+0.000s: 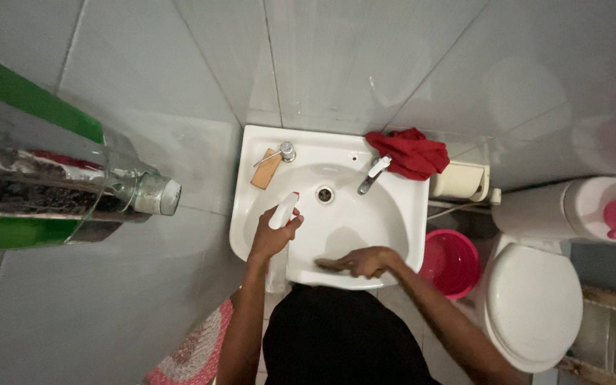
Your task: The person scrubs a white bathroom sink using a sponge and a spray bottle. They then rinse the sink using a pink plastic jug filled with water and wipe the surface dry with a red cloth. Finally, they use a brush to scrub the sink drain area.
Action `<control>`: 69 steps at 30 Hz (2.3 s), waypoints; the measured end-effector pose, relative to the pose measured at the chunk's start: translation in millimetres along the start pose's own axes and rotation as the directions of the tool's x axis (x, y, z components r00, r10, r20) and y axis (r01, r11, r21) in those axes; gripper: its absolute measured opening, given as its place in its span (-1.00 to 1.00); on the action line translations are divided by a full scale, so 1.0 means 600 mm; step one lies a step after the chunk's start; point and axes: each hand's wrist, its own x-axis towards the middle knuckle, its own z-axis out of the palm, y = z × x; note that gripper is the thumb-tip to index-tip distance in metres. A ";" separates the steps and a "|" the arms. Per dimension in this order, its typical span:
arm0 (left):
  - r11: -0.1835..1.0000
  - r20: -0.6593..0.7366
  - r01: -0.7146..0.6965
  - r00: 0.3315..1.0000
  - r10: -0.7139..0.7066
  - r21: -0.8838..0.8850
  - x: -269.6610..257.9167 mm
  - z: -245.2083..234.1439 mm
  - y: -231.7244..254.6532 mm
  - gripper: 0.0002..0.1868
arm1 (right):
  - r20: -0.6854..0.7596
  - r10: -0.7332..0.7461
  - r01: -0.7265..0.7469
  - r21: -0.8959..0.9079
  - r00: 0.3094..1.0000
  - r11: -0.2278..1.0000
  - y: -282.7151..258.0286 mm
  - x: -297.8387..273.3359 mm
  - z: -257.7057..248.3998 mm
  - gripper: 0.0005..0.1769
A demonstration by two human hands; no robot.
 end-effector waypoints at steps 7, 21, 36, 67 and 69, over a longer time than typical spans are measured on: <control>0.997 0.002 -0.065 0.998 0.064 0.042 0.003 0.009 0.004 -0.80 | -0.045 -0.133 0.136 0.064 0.990 0.989 -0.068 0.058 0.026 0.05; 1.000 -0.072 0.020 0.997 -0.021 -0.015 0.003 0.004 -0.021 -0.83 | -0.175 -0.258 0.286 0.161 0.950 0.945 0.020 0.099 0.056 -0.09; 0.999 -0.132 0.022 0.991 -0.028 -0.042 -0.033 -0.010 -0.039 -0.81 | -0.295 -0.066 0.008 -0.193 0.953 0.981 0.142 0.052 -0.015 -0.53; 0.983 0.112 0.086 0.988 -0.105 0.161 -0.033 0.021 -0.048 -0.74 | -0.516 -0.117 0.088 -0.080 0.848 0.993 0.093 0.118 0.051 -0.53; 0.990 0.088 0.054 0.994 -0.065 0.130 -0.027 0.029 -0.051 -0.78 | -0.570 -0.036 -0.056 -0.142 0.821 0.988 0.110 0.088 0.029 -0.56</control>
